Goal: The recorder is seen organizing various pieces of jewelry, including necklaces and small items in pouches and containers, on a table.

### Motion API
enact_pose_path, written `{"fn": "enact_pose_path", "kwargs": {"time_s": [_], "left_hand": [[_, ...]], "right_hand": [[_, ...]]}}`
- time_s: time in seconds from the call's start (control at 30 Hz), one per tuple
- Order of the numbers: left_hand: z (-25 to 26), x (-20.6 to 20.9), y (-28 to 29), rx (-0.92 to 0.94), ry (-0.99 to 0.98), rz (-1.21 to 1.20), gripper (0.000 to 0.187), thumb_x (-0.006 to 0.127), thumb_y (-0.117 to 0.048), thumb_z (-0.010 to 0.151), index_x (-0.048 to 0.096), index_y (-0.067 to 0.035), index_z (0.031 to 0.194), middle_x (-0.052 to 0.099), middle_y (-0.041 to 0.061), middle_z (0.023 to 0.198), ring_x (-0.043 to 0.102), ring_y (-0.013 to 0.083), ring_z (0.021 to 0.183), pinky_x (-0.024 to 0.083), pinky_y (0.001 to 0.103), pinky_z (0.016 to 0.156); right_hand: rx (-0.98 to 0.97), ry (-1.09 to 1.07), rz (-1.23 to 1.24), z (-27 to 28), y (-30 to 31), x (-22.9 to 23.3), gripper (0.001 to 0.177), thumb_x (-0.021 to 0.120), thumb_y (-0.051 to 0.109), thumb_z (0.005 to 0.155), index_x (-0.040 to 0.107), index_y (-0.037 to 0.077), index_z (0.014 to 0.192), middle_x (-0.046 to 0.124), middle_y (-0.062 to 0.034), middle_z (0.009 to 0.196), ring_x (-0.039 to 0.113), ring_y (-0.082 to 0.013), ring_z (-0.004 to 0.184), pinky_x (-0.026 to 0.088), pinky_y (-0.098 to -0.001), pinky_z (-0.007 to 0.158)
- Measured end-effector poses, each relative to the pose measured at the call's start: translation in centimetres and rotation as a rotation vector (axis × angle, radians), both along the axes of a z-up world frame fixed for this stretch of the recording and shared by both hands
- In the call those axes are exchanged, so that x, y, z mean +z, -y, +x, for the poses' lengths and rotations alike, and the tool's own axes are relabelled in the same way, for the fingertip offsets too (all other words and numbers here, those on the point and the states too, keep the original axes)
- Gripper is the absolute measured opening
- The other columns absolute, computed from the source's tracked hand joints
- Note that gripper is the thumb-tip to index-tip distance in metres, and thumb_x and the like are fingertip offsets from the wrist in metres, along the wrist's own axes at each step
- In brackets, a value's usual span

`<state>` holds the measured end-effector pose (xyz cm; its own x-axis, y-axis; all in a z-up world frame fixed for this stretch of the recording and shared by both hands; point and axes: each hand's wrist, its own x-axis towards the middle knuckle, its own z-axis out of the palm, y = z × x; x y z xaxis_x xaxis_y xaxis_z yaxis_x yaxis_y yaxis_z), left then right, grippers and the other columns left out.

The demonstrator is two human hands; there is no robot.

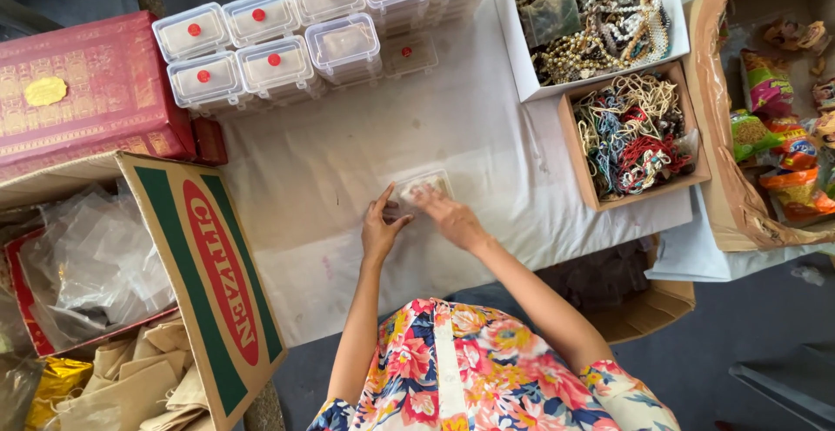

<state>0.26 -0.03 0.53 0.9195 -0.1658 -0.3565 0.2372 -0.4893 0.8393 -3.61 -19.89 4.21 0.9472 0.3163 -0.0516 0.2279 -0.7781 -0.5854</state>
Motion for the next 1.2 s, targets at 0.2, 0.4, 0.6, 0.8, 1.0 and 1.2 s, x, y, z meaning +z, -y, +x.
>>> {"fn": "enact_pose_path", "kwargs": {"time_s": [0.2, 0.4, 0.6, 0.8, 1.0, 1.2], "left_hand": [[0.2, 0.7, 0.2, -0.003, -0.038, 0.064, 0.088, 0.094, -0.017, 0.068, 0.055, -0.035, 0.146, 0.066, 0.000, 0.104, 0.066, 0.0132, 0.076, 0.058, 0.033, 0.073], [-0.4, -2.6, -0.6, -0.018, 0.161, 0.025, 0.089, 0.088, -0.004, 0.070, 0.056, -0.033, 0.149, 0.066, 0.003, 0.104, 0.067, 0.0136, 0.087, 0.059, 0.033, 0.076], [0.0, 0.1, 0.0, -0.004, 0.036, -0.017, 0.088, 0.092, -0.012, 0.068, 0.056, -0.033, 0.146, 0.066, 0.002, 0.102, 0.068, 0.0125, 0.078, 0.059, 0.032, 0.075], [0.1, -1.1, -0.2, -0.013, 0.011, 0.046, 0.089, 0.094, -0.016, 0.067, 0.055, -0.032, 0.146, 0.066, 0.001, 0.104, 0.066, 0.0143, 0.075, 0.058, 0.033, 0.072], [-0.7, -4.2, -0.8, -0.039, 0.190, 0.099, 0.088, 0.084, -0.001, 0.076, 0.059, -0.034, 0.155, 0.066, 0.004, 0.099, 0.066, 0.0174, 0.083, 0.058, 0.034, 0.079], [-0.2, 0.1, 0.1, 0.010, 0.000, 0.017, 0.091, 0.094, -0.020, 0.066, 0.055, -0.035, 0.147, 0.067, 0.000, 0.106, 0.067, 0.0136, 0.076, 0.058, 0.032, 0.072]], "right_hand": [[-0.146, 0.177, -0.051, 0.6, -1.4, -2.0, 0.060, 0.050, -0.006, 0.089, 0.052, 0.007, 0.147, 0.049, -0.0120, 0.156, 0.042, -0.0290, 0.148, 0.037, -0.0397, 0.122], [0.029, 0.195, 0.041, -0.8, -4.6, -2.1, 0.060, 0.049, -0.003, 0.090, 0.047, 0.003, 0.150, 0.049, -0.0139, 0.155, 0.043, -0.0272, 0.149, 0.033, -0.0405, 0.125], [0.045, -0.030, -0.009, 0.2, -0.2, 0.1, 0.067, 0.047, -0.008, 0.087, 0.051, 0.013, 0.151, 0.050, -0.0069, 0.156, 0.041, -0.0250, 0.148, 0.039, -0.0354, 0.115], [-0.105, 0.203, -0.097, 0.5, -2.6, -2.7, 0.066, 0.052, -0.006, 0.085, 0.050, 0.008, 0.150, 0.048, -0.0097, 0.158, 0.041, -0.0293, 0.148, 0.037, -0.0402, 0.122], [0.108, 0.227, 0.008, -1.1, -3.4, -2.3, 0.068, 0.052, -0.006, 0.084, 0.045, 0.004, 0.152, 0.046, -0.0111, 0.158, 0.042, -0.0290, 0.151, 0.033, -0.0433, 0.126], [-0.056, 0.148, -0.106, 0.6, 1.0, -0.5, 0.064, 0.053, -0.001, 0.091, 0.043, 0.007, 0.155, 0.042, -0.0108, 0.161, 0.038, -0.0278, 0.148, 0.029, -0.0503, 0.122]]}}
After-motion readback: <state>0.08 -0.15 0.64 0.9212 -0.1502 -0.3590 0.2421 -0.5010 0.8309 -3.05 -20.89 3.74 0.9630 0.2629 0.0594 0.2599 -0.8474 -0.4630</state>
